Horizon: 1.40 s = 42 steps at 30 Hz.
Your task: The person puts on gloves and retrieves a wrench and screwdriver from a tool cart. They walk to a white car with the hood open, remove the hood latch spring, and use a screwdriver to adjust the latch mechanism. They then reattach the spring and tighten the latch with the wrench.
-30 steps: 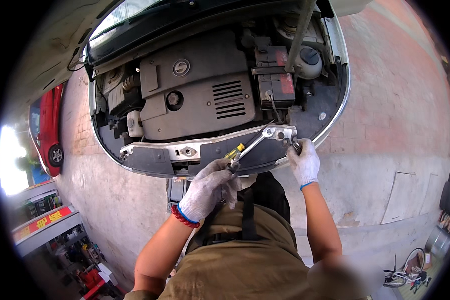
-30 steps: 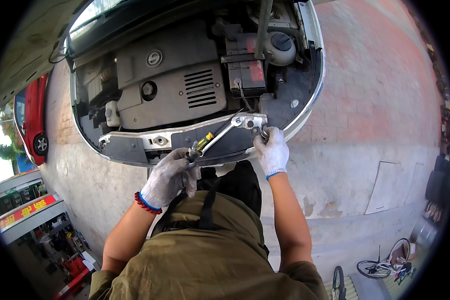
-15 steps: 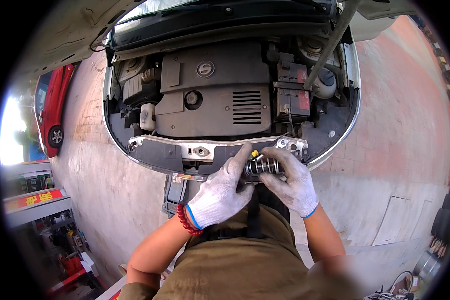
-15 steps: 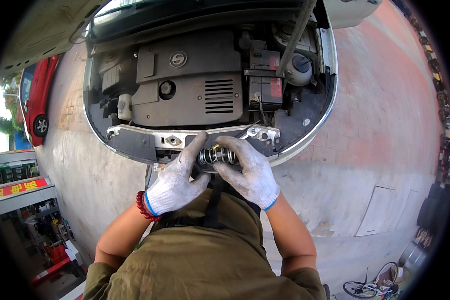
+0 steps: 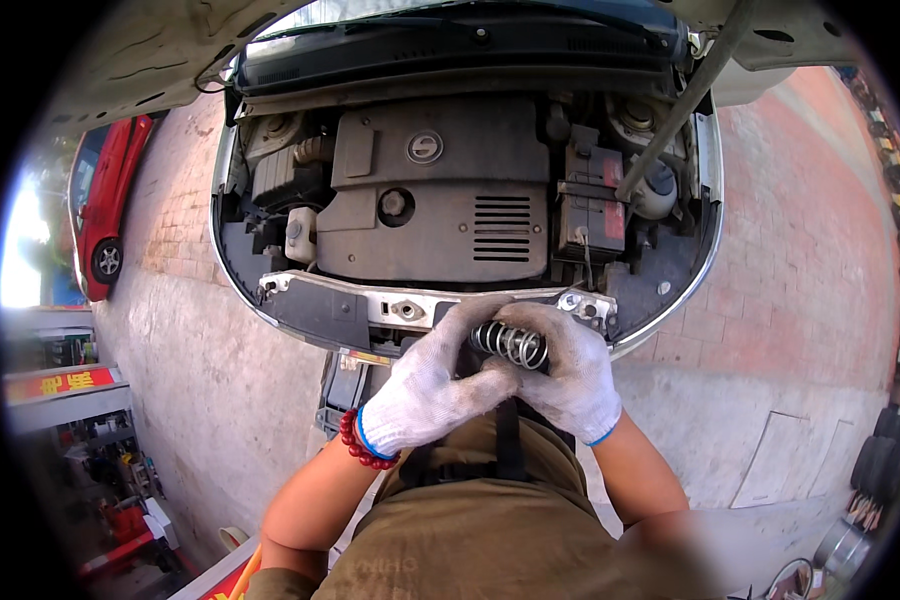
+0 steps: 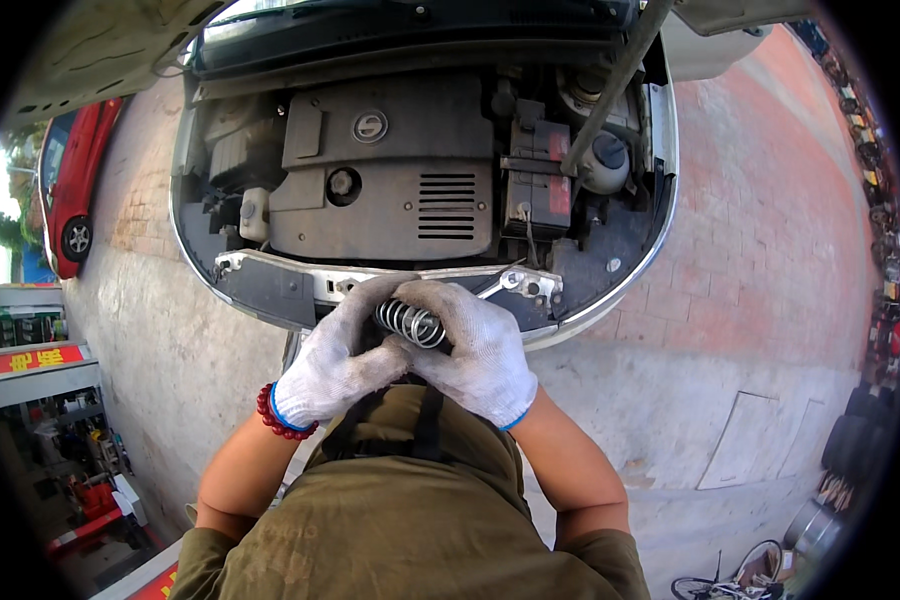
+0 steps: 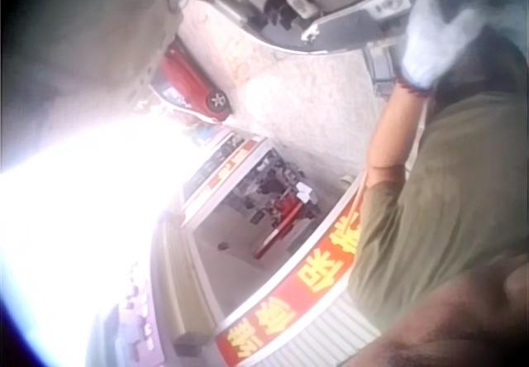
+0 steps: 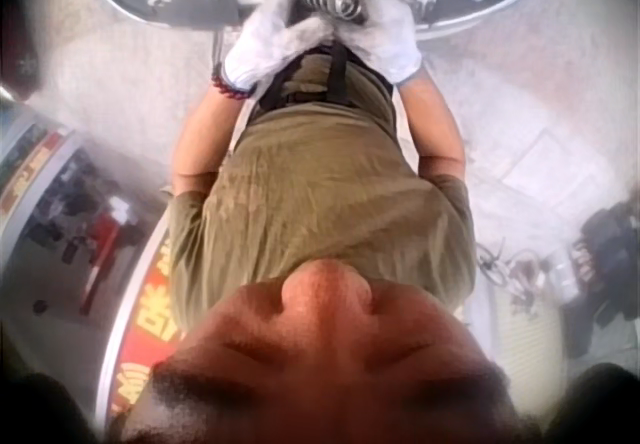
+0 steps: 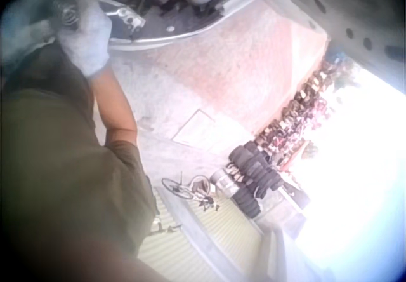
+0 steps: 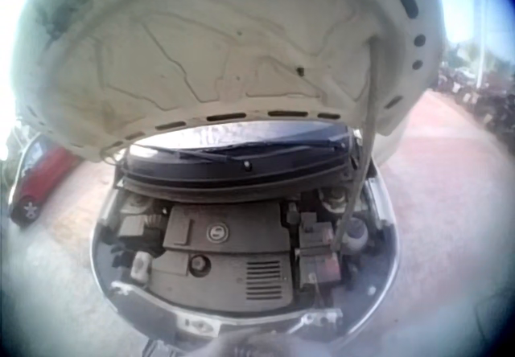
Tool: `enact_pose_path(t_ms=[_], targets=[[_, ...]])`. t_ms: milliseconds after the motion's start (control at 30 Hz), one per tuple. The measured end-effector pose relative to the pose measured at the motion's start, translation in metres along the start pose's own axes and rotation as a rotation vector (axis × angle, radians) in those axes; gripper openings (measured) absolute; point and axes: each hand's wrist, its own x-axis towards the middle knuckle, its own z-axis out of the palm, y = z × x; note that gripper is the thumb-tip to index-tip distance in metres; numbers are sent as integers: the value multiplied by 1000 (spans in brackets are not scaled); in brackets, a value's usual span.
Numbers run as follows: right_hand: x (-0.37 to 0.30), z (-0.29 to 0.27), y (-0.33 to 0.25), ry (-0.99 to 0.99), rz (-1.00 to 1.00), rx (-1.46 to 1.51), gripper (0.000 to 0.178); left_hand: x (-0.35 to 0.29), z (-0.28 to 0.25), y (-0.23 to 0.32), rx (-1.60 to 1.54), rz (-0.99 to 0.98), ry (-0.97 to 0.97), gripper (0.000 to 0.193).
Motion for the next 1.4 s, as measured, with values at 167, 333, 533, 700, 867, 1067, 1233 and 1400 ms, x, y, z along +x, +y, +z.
enact_pose_path(t_ms=[167,333,533,700,867,1067,1233,1400], targets=[[8,6,-3,-50,-69,-105,59,3,3,5,17,-93,72,63],[10,10,-4,-39,-101,-149,58,0,6,-2,159,26,171,58],[13,9,-3,-82,-168,-156,64,-4,6,-7,264,112,240,58],[-23,12,-1,147,174,585,66,1,7,-4,512,427,496,63],[-16,3,-5,92,187,344,30,5,8,-3,603,485,564,77],[-10,8,-6,186,251,470,27,-5,-5,12,652,308,366,87],[-3,1,-3,175,112,514,26,-18,-16,10,468,358,249,75],[3,16,-13,181,52,695,33,-23,-6,5,520,456,404,59]])
